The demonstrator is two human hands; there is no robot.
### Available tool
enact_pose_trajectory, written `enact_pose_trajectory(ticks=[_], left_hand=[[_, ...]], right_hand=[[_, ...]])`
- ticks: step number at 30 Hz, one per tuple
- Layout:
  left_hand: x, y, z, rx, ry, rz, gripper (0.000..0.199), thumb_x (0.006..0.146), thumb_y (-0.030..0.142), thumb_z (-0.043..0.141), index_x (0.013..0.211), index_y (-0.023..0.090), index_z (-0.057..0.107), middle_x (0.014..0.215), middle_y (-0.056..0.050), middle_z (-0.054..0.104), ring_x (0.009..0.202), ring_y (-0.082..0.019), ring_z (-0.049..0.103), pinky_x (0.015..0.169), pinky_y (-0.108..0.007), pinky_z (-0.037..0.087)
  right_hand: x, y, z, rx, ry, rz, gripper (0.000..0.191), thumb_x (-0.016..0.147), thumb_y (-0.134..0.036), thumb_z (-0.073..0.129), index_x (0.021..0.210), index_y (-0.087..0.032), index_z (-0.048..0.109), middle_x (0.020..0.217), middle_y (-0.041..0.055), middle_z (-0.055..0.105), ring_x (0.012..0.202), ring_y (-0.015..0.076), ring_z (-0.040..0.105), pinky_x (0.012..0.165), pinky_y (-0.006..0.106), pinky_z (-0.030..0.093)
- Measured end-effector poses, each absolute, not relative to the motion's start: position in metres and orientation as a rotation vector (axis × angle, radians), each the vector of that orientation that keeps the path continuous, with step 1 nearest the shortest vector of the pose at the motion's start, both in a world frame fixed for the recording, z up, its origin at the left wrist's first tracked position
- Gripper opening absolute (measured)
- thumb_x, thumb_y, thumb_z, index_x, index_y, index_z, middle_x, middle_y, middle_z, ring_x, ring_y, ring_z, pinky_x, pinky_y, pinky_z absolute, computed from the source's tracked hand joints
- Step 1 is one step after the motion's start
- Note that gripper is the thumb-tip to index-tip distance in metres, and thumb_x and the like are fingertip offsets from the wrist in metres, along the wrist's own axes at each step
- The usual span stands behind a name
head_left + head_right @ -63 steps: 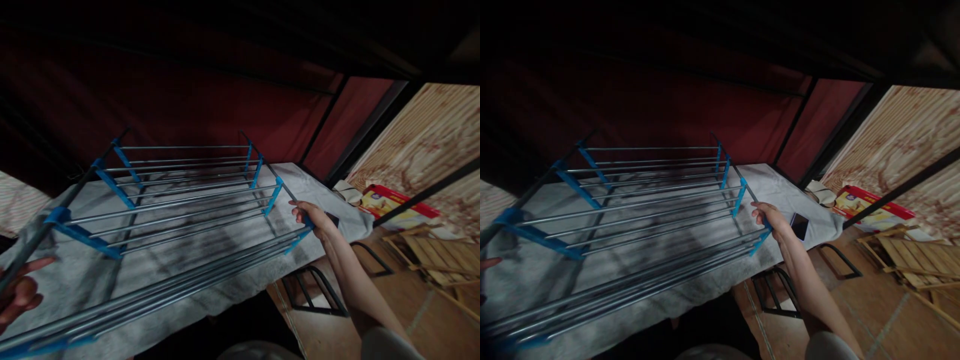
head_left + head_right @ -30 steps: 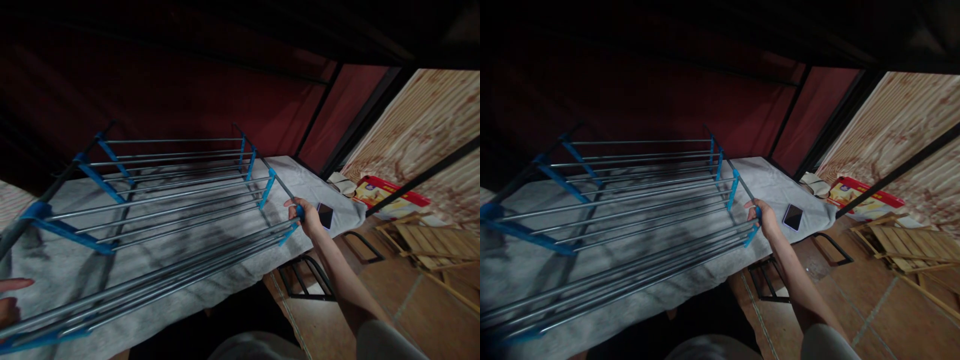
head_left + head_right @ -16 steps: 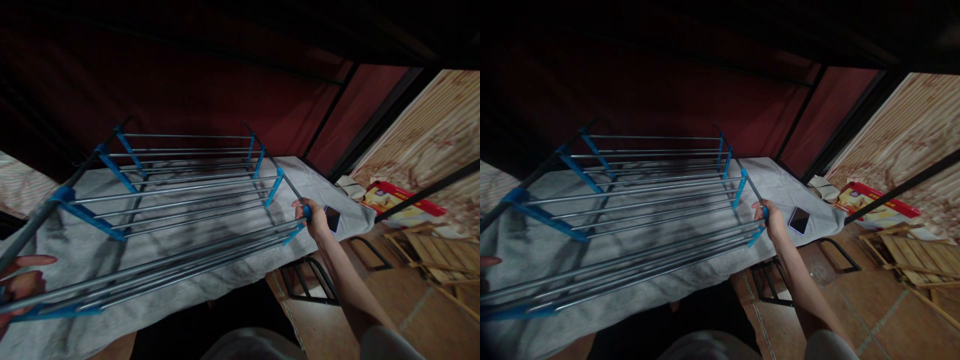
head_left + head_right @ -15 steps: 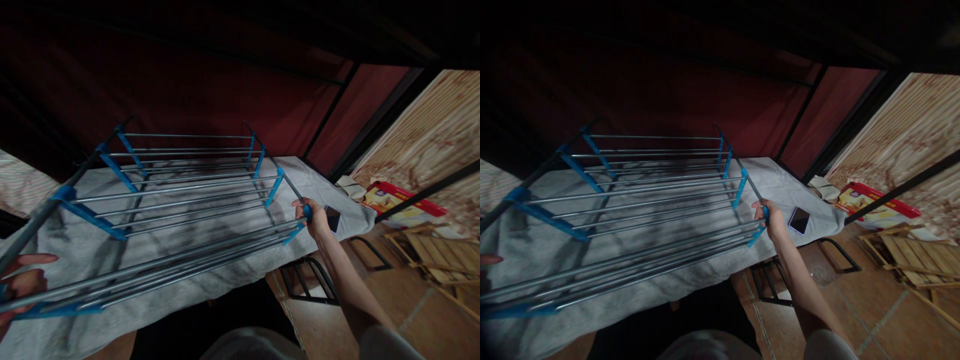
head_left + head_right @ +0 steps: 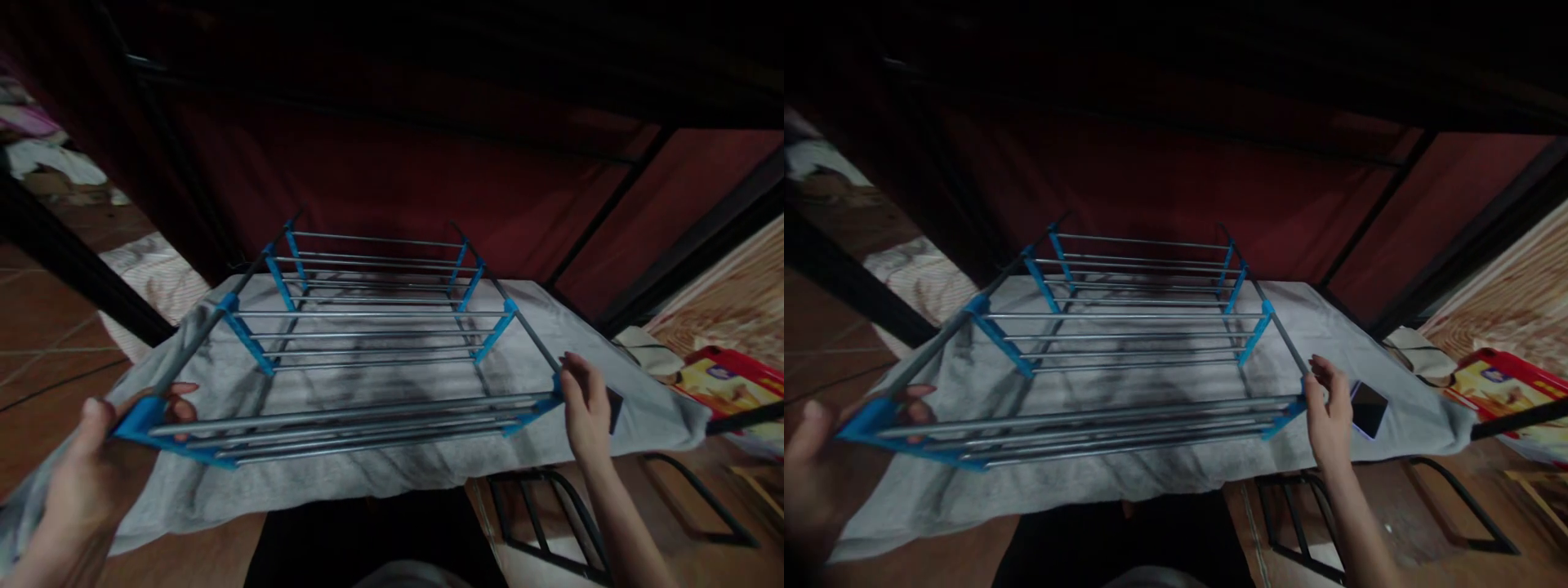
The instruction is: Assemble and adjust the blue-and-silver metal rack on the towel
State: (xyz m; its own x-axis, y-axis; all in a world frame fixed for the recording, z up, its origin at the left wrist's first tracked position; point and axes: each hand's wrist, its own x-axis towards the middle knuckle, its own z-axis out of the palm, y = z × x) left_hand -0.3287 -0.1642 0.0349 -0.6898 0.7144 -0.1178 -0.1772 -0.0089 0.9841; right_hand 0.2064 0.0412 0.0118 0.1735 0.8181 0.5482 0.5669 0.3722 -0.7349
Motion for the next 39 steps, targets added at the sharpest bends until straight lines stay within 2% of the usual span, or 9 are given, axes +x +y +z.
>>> enact_pose_trajectory(ticks=[3,5,7,10,13,15,19,25,39], left_hand=[[-0.319,-0.168,0.029,0.597,1.592,1.938,0.054,0.081,0.067,0.046,0.092,0.02,0.07,0.074,-0.005,0.066,0.071,-0.02,0.056,0.063,-0.032,0.05],[-0.314,-0.17,0.026,0.73,1.57,2.032,0.045,0.083,0.058,0.052,0.103,0.021,0.067,0.076,-0.004,0.066,0.074,-0.02,0.057,0.065,-0.03,0.049],[-0.312,-0.172,0.022,0.862,1.537,2.088,0.044,0.086,0.05,0.053,0.118,0.021,0.061,0.079,-0.004,0.067,0.077,-0.019,0.058,0.068,-0.029,0.049],[-0.312,-0.179,0.016,1.015,1.603,2.045,0.052,0.087,0.043,0.056,0.133,0.018,0.051,0.092,-0.007,0.067,0.086,-0.02,0.061,0.079,-0.032,0.049],[-0.314,-0.189,0.012,1.155,1.83,1.856,0.069,0.08,0.036,0.068,0.142,0.021,0.041,0.114,-0.01,0.064,0.105,-0.024,0.06,0.096,-0.038,0.047],[-0.317,-0.195,0.011,1.22,1.952,1.739,0.078,0.077,0.036,0.073,0.145,0.024,0.037,0.122,-0.011,0.061,0.112,-0.027,0.059,0.099,-0.043,0.047],[-0.326,-0.202,0.01,1.306,2.066,1.608,0.074,0.079,0.04,0.07,0.145,0.027,0.037,0.116,-0.009,0.066,0.109,-0.028,0.062,0.1,-0.048,0.047],[-0.336,-0.203,0.007,1.389,2.219,1.51,0.068,0.083,0.044,0.064,0.143,0.024,0.041,0.107,-0.008,0.069,0.101,-0.027,0.065,0.096,-0.044,0.049],[-0.335,-0.206,0.003,1.485,2.405,1.336,0.06,0.09,0.045,0.052,0.141,0.017,0.039,0.109,-0.01,0.069,0.099,-0.026,0.066,0.092,-0.039,0.051]], right_hand=[[0.201,0.025,0.012,-1.174,-1.88,-0.163,0.036,0.091,-0.038,0.052,0.121,-0.018,0.059,0.121,0.0131,0.06,0.116,0.0288,0.053,0.099,0.047,0.038],[0.192,0.017,0.015,-1.02,-2.169,-0.263,0.033,0.091,-0.033,0.054,0.121,-0.02,0.059,0.117,0.0113,0.063,0.113,0.0272,0.055,0.1,0.046,0.037],[0.178,0.012,0.017,-0.857,-2.399,-0.294,0.032,0.092,-0.031,0.054,0.122,-0.02,0.058,0.116,0.0097,0.065,0.109,0.0248,0.058,0.1,0.044,0.038],[0.158,0.009,0.016,-0.687,-2.56,-0.33,0.032,0.094,-0.029,0.052,0.124,-0.018,0.057,0.115,0.0095,0.067,0.103,0.0234,0.061,0.098,0.042,0.04],[0.143,0.01,0.012,-0.615,-2.577,-0.347,0.031,0.096,-0.028,0.049,0.124,-0.018,0.057,0.11,0.0093,0.068,0.095,0.0232,0.062,0.088,0.039,0.043],[0.135,0.011,0.009,-0.613,-2.543,-0.359,0.031,0.095,-0.03,0.051,0.124,-0.018,0.058,0.1,0.0082,0.069,0.086,0.0223,0.063,0.081,0.037,0.044],[0.124,0.013,0.005,-0.554,-2.499,-0.374,0.028,0.093,-0.029,0.057,0.119,-0.018,0.06,0.086,0.005,0.067,0.075,0.0191,0.061,0.073,0.033,0.044],[0.122,0.021,0.0,-0.43,-2.487,-0.45,0.025,0.092,-0.026,0.058,0.116,-0.02,0.063,0.075,0.001,0.064,0.065,0.0154,0.057,0.068,0.031,0.041],[0.124,0.022,0.003,-0.401,-2.565,-0.438,0.023,0.097,-0.025,0.048,0.114,-0.02,0.063,0.084,0.0036,0.066,0.073,0.0168,0.061,0.074,0.032,0.043]])
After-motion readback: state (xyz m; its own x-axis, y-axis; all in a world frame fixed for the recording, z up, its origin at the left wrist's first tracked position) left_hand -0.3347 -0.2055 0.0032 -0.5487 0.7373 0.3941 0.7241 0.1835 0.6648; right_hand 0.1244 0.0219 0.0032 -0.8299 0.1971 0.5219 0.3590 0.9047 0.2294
